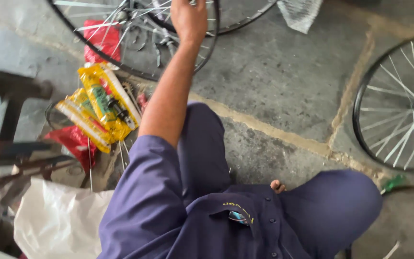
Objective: The person threads spokes through a bicycle rim and onto a hub, then tightens the spoke nipples onto the spokes using a small tool.
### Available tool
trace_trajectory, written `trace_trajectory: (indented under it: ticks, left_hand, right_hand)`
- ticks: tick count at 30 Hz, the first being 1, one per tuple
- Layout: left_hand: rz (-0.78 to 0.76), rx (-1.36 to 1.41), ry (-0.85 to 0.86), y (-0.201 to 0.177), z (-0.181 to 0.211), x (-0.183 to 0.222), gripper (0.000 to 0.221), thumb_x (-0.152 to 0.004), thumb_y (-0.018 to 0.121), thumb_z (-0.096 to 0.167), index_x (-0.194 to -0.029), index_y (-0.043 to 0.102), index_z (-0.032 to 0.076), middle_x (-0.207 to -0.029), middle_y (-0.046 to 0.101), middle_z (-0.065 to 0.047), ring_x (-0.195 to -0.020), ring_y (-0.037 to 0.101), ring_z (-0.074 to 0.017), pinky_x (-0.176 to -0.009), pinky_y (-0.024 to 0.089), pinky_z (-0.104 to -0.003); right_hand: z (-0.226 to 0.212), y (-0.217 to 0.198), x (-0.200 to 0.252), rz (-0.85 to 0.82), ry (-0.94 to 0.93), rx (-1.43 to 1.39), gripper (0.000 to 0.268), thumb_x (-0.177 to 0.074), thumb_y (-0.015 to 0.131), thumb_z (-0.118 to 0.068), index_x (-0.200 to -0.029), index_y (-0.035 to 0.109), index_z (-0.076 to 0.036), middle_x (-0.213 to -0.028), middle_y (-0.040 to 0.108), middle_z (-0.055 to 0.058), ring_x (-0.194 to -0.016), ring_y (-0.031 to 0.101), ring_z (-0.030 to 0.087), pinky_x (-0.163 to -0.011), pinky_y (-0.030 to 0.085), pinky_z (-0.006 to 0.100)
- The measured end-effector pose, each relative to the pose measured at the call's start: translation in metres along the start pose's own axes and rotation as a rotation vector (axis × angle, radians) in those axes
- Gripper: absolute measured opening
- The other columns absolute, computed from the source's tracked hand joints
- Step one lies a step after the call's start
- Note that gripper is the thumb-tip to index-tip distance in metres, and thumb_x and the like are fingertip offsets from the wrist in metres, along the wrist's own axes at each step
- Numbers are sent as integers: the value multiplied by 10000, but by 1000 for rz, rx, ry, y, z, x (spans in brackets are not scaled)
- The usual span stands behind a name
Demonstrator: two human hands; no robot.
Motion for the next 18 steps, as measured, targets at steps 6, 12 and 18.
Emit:
trace_trajectory:
  ticks: [6, 12, 18]
  left_hand:
    - [-159, 265, -39, -33, 23, 2, 262, -932, 765, 143, -1131, 643, 23, -916, 709, -71, -819, 675, -219, -781, 566, -364]
    - [-73, 102, 4, -34, 19, -25, 390, -979, 767, 274, -1241, 623, 23, -1189, 687, -146, -1118, 675, -290, -1008, 508, -421]
    - [81, -289, 263, -5, 13, -64, 760, -881, 806, 474, -1293, 550, -112, -1315, 511, -366, -1226, 438, -492, -1064, 317, -566]
  right_hand:
    - [74, -23, -3, 118, 64, -165, 181, -1008, 712, -165, -1126, 659, -39, -979, 679, 88, -895, 674, 203, -759, 515, 326]
    - [63, -12, 8, 134, 30, -268, 167, -1014, 698, -156, -1126, 652, -42, -983, 671, 82, -895, 669, 199, -754, 510, 318]
    - [37, -4, 33, 99, 41, -288, 152, -1019, 684, -148, -1125, 645, -46, -986, 663, 77, -895, 664, 195, -748, 504, 311]
Point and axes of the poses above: each hand's wrist, its own x-axis away from the middle knuckle, its own y-axis out of the palm, z = x × y, the point moved 1 cm from there along -x, towards the middle knuckle
